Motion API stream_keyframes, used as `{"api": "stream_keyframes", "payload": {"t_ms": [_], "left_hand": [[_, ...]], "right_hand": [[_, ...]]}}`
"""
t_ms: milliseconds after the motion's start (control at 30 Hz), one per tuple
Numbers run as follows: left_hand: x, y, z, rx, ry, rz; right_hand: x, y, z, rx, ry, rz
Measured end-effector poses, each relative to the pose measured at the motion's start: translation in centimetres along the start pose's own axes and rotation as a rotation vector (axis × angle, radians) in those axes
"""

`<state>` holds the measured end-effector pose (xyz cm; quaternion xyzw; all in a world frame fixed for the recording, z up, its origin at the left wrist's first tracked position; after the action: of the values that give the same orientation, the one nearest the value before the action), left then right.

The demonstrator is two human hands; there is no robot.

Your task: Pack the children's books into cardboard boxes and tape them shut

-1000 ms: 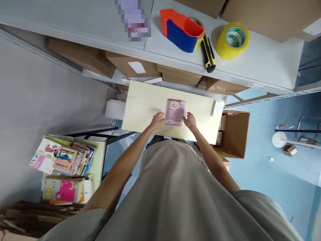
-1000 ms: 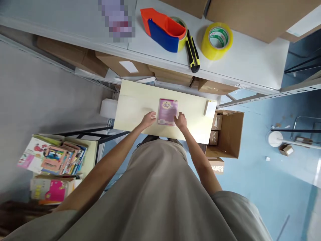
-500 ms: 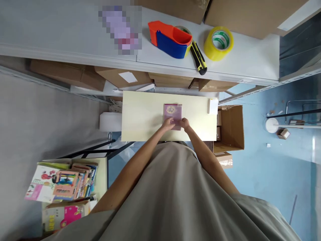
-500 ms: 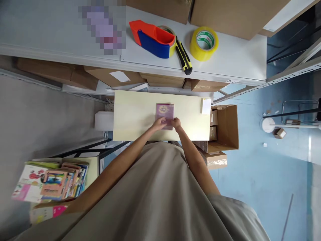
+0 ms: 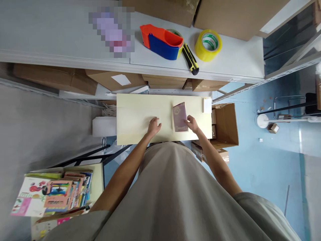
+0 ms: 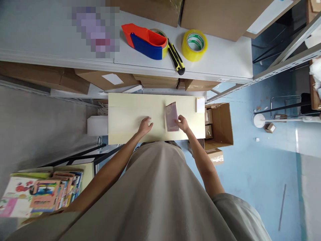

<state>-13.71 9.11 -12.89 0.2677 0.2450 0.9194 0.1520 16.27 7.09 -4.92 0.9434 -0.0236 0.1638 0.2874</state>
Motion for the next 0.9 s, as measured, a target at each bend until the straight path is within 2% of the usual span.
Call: {"api": "stream_keyframes", "payload": {"t_ms": [100, 233, 300, 400, 467, 567, 700, 800, 867, 900], "left_hand": [[-1.2, 0.2, 1.8, 0.042, 0.090, -0.055], [-2.0, 2.0, 5.5, 0.059, 0.444, -0.312], [-0.8, 3.4, 7.9, 0.029, 0.623, -0.392], [1.9, 4.9, 11.0, -0.029, 0.757, -0.375], [2.7, 5.6, 12.7, -0.065, 0.796, -0.364], [3.3, 6.1, 14.0, -0.111, 0.798, -0.297], [5.1, 6.2, 13.5, -0.146, 0.686, -0.053], [7.0, 6.7, 13.6, -0.188, 0.501, 0.129], [7.9, 7.2, 14.4, -0.214, 0.356, 0.217], [8.2, 7.6, 14.9, -0.215, 0.283, 0.258]], "right_hand": [[0.0, 2.3, -3.3, 0.103, -0.135, -0.092], [1.0, 5.6, -6.8, 0.136, -0.295, -0.139], [1.9, 6.8, -8.2, 0.153, -0.347, -0.142], [2.7, 7.4, -9.3, 0.151, -0.360, -0.162], [2.7, 7.2, -9.2, 0.131, -0.339, -0.179], [2.3, 6.6, -8.4, 0.105, -0.314, -0.209], [1.3, 5.4, -7.5, 0.107, -0.255, -0.212], [1.1, 4.6, -7.7, 0.131, -0.170, -0.098], [0.7, 4.5, -8.8, 0.171, -0.131, 0.004], [0.0, 4.7, -9.6, 0.188, -0.139, 0.016]]}}
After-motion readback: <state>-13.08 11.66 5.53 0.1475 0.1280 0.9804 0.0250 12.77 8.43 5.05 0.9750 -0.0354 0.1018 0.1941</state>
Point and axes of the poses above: each hand's wrist, its own y-axis away from the middle knuckle, its own x-axis out of the back of the hand, z = x × y, the point moved 10 cm from there along -y, towards the middle knuckle, and after that the axes turned 1 degree about -y, right-handed, at the moved point
